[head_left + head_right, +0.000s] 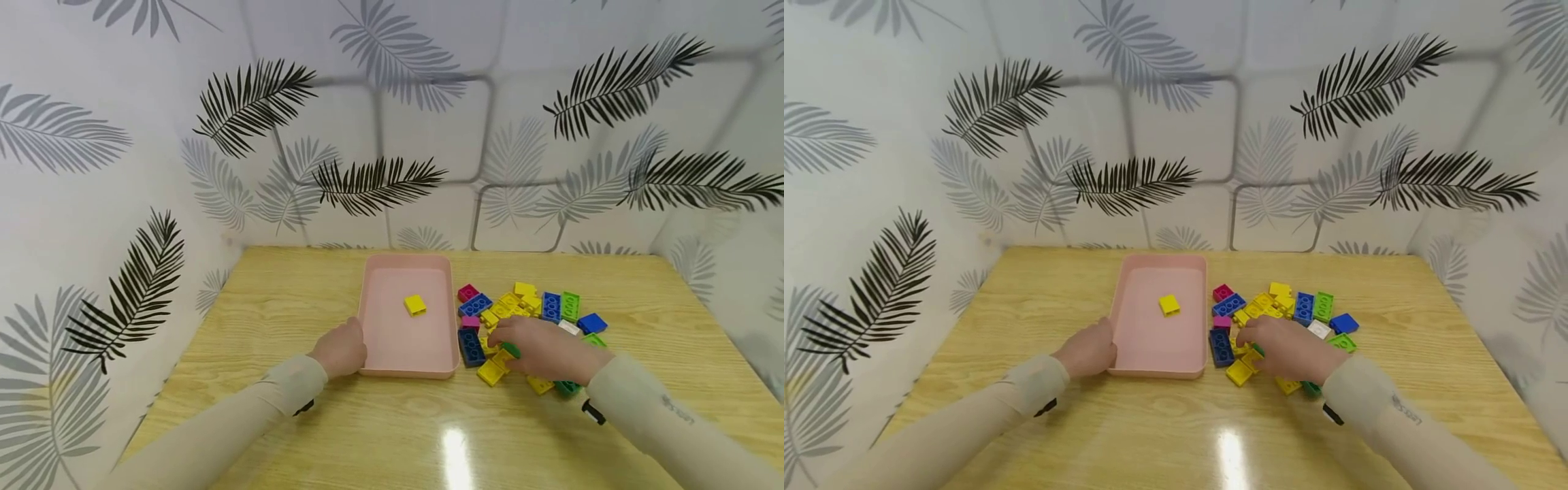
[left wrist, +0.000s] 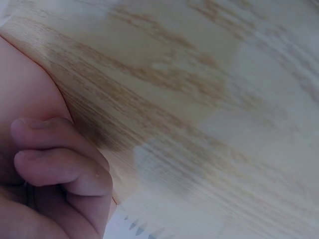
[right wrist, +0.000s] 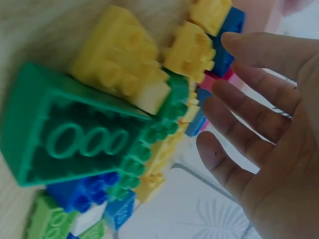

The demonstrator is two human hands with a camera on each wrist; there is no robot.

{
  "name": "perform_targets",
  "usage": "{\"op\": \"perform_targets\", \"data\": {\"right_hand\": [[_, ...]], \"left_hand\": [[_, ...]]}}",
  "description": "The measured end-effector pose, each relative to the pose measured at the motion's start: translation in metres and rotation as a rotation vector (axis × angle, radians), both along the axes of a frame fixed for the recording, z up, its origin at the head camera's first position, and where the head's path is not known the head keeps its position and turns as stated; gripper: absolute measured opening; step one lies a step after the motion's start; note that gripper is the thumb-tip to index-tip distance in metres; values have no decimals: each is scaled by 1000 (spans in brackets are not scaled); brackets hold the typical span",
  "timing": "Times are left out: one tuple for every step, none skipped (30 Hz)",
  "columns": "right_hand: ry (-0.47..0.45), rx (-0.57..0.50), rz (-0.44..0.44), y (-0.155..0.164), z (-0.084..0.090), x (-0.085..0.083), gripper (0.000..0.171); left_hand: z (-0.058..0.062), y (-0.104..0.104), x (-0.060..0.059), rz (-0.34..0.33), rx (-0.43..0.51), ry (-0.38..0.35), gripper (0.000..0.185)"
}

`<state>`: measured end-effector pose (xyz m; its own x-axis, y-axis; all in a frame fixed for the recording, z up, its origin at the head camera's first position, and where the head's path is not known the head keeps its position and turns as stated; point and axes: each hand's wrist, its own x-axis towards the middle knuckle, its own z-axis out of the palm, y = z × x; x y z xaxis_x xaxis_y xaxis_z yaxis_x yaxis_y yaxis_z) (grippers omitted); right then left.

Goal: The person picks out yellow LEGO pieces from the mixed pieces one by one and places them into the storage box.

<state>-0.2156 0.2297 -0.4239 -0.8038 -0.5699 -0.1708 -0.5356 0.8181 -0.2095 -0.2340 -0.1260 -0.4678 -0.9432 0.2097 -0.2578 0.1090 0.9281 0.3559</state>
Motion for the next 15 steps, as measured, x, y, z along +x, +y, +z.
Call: {"op": "perform_targets", "data": {"right_hand": [[9, -5, 8, 1, -3, 1, 36], [18, -10, 20, 1, -5, 3, 37], [28, -10, 28, 2, -7, 4, 38], [41, -6, 40, 2, -9, 5, 38], [58, -2, 59, 2, -11, 6, 38], [76, 2, 80, 3, -13, 6, 38], [92, 7, 98, 3, -14, 7, 38], [109, 14, 112, 3, -16, 7, 39], [124, 19, 121, 3, -17, 8, 39], [138, 19, 134, 3, -18, 8, 39], [142, 21, 132, 3, -19, 8, 39], [141, 23, 127, 3, -19, 8, 39], [140, 25, 124, 3, -20, 8, 39], [136, 24, 121, 3, -21, 8, 38], [132, 21, 118, 3, -21, 8, 38]], "left_hand": [[0, 0, 0, 1, -2, 2, 42], [1, -1, 0, 3, -3, 3, 41], [1, -1, 1, 4, -3, 4, 41], [1, -1, 1, 4, -1, 5, 41], [2, -1, 1, 3, 2, 7, 42], [3, -1, 2, 2, 5, 6, 44], [3, -1, 2, 1, 6, 5, 44], [3, -1, 2, 0, 7, 4, 46], [3, -1, 2, -2, 5, 4, 46], [3, -1, 2, -2, 5, 4, 46], [3, -1, 2, -3, 5, 3, 47], [3, -1, 2, -3, 5, 4, 46], [3, -1, 2, -2, 4, 4, 45], [2, -1, 2, -2, 3, 2, 45], [2, 0, 2, -2, 3, 2, 44]]}}
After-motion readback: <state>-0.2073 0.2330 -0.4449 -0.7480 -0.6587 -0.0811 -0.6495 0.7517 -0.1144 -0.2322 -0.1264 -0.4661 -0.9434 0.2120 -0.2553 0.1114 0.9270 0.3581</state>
